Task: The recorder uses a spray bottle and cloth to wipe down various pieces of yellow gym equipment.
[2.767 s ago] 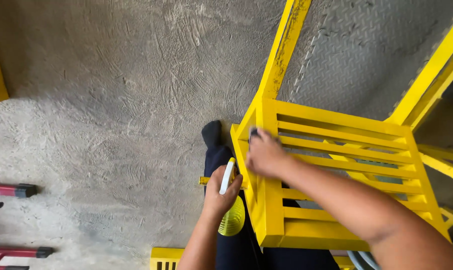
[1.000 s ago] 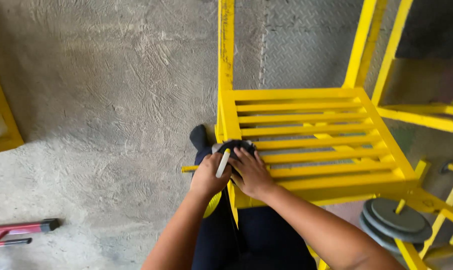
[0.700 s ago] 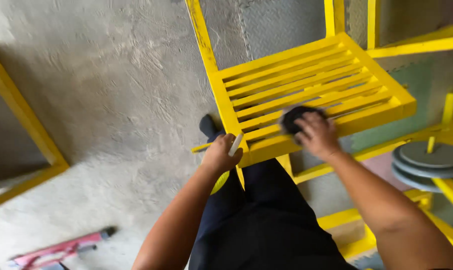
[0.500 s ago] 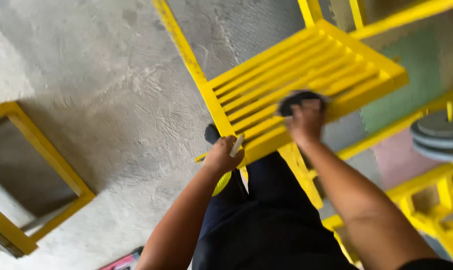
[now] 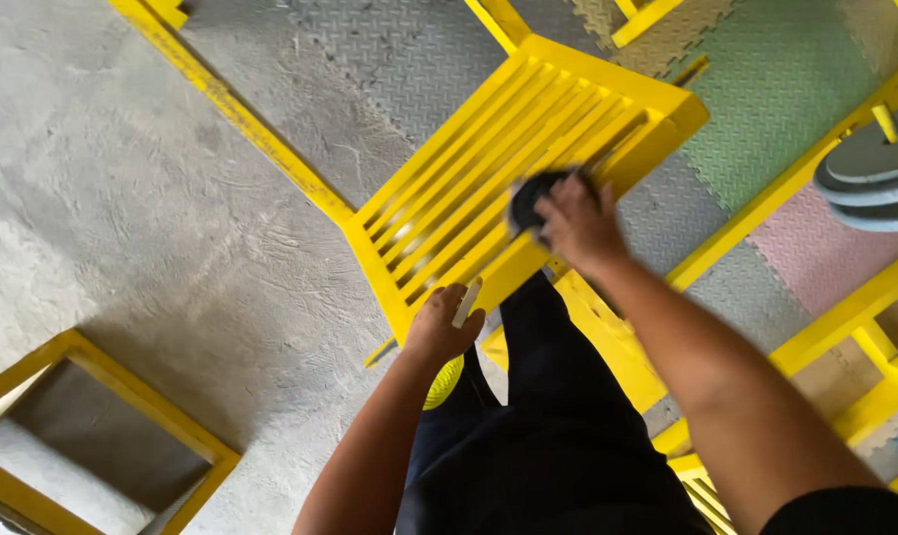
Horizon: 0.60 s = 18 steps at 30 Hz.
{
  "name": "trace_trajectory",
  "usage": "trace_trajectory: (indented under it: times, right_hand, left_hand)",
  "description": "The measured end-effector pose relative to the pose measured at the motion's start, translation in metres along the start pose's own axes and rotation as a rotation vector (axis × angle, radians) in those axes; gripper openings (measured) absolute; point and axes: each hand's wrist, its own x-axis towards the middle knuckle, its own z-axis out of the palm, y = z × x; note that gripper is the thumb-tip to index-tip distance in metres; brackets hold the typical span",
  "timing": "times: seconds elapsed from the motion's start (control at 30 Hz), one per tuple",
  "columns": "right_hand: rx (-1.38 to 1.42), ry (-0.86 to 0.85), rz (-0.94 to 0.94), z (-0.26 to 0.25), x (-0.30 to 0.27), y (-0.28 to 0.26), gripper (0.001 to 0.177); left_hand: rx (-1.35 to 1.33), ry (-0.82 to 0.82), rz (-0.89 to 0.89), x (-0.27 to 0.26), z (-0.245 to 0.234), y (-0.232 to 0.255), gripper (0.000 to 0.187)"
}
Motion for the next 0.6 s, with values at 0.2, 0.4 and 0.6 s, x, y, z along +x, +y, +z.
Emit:
trace_trajectory:
  times: [0.2,0.4,0.6]
  right_hand:
    - [-0.051,0.113,0.28,-0.09,0.059,0.082,0.048]
    - [0.287,0.194,-0.032,-0.037,-0.028,-0.015,0.051]
    - [0.16,0.038,-0.017,-0.074,-0.01,0.039,0.049]
  left_hand:
    - [-0.014,-0.047,-0.023,0.039,0.045,0.059,0.033]
    - [0.014,-0.016,0.046,0.088,0.081,0.101,0.032]
    - [0.038,-0.03,0.068,0.132,0.09,0.141,0.03]
